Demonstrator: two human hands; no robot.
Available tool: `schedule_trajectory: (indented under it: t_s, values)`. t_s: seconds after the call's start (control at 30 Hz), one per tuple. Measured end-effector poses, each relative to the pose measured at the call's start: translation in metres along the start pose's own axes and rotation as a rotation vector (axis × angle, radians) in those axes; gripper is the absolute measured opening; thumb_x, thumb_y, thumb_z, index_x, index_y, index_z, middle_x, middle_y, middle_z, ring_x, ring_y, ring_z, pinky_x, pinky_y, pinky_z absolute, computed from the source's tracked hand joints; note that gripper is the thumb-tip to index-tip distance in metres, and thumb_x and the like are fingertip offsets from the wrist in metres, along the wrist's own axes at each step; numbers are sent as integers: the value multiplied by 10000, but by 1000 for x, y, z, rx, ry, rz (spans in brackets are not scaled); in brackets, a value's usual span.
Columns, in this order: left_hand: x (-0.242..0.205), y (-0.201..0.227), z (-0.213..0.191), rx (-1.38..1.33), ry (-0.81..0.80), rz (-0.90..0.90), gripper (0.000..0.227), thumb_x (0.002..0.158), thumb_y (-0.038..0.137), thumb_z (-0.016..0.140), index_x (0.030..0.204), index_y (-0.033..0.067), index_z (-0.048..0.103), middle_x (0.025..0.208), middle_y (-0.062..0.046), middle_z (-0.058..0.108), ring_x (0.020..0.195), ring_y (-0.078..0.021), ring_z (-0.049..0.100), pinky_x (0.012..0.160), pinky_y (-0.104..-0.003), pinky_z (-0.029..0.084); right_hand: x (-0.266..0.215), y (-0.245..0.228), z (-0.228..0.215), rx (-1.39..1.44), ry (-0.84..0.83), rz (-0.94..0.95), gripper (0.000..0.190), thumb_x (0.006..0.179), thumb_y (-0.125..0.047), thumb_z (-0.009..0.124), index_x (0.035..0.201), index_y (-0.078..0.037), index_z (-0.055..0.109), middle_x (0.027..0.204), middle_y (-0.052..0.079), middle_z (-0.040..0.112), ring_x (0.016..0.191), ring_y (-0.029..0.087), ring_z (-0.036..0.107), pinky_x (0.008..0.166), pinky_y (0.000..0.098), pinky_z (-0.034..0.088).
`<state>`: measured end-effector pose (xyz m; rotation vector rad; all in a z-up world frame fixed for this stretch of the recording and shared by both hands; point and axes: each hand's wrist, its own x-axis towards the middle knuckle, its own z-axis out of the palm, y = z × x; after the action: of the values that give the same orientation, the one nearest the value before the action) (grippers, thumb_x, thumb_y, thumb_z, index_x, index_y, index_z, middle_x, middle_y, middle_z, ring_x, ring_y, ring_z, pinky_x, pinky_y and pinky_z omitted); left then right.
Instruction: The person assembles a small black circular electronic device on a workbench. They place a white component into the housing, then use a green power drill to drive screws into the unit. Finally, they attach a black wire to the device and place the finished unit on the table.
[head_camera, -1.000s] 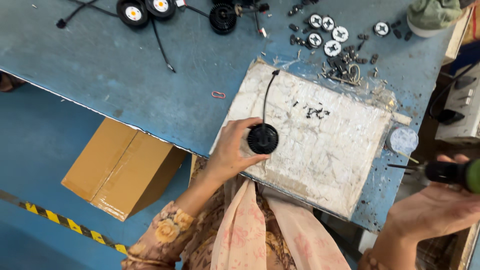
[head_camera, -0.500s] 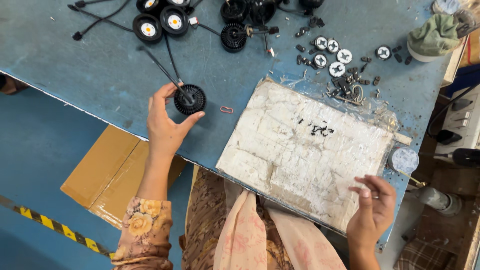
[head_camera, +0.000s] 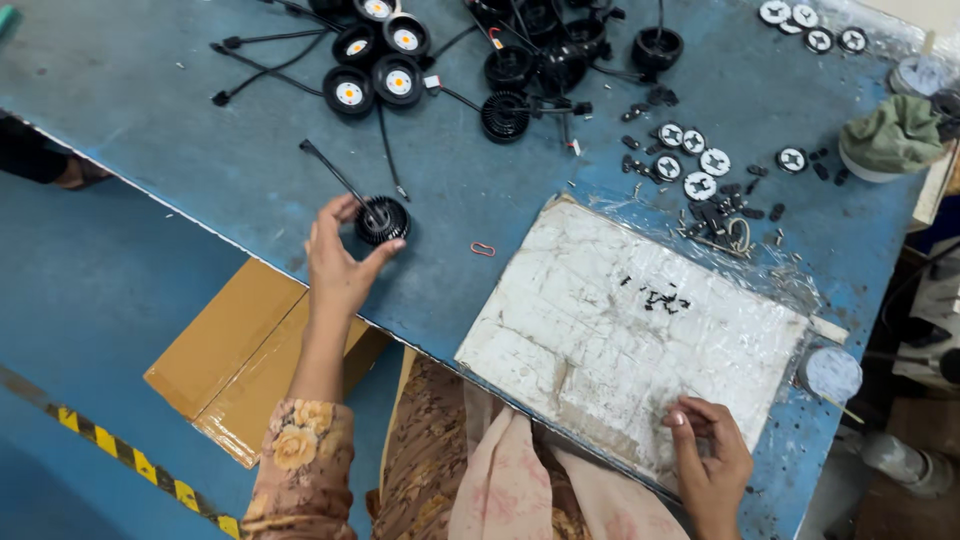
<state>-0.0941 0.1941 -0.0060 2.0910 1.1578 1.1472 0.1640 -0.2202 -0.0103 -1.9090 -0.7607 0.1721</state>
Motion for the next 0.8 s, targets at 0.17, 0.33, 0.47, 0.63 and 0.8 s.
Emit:
schedule_trajectory:
  t_s: [0.17, 0.33, 0.47, 0.63, 0.8]
  values:
    - [37, -18, 4, -56, 131, -15, 799, 778, 280, 947, 1391, 26, 502, 1299, -180, 641, 1247, -312, 606, 1065, -420, 467, 1, -1, 1, -57, 4, 7, 180, 967, -38, 677, 1137, 22, 684, 967, 81, 719, 869, 125, 699, 790, 241, 540]
    - [71, -41, 17, -638, 31, -398, 633, 938, 463, 739, 1355, 67, 473, 1166, -139, 749, 1032, -204, 682, 794, -315, 532, 1, -2, 3, -79, 32, 38, 170, 969, -59, 688, 1121, 16, 694, 957, 82, 727, 869, 116, 704, 774, 236, 542]
    - [98, -63, 23, -674, -78, -674, 664, 989, 631, 514, 1315, 59, 429, 978, -145, 758, 742, -189, 749, 611, -305, 576, 2, -5, 4, -112, 38, 35, 159, 970, -76, 701, 1101, 12, 710, 930, 76, 731, 834, 114, 693, 762, 232, 532]
    - [148, -63, 16, -531, -270, -823, 731, 929, 673, 423, 1335, 87, 263, 768, -202, 760, 574, -253, 769, 545, -361, 599, 4, -6, 6, -111, 22, 26, 133, 974, -83, 701, 1068, 10, 720, 925, 66, 725, 803, 106, 682, 733, 232, 524]
    - [155, -17, 11, 205, -174, -409, 797, 901, 650, 708, 1363, 98, 365, 983, -221, 707, 896, -380, 696, 747, -484, 549, 7, -9, 6, -87, 36, 15, 125, 966, -83, 703, 1053, 5, 721, 916, 58, 719, 796, 98, 681, 723, 224, 524]
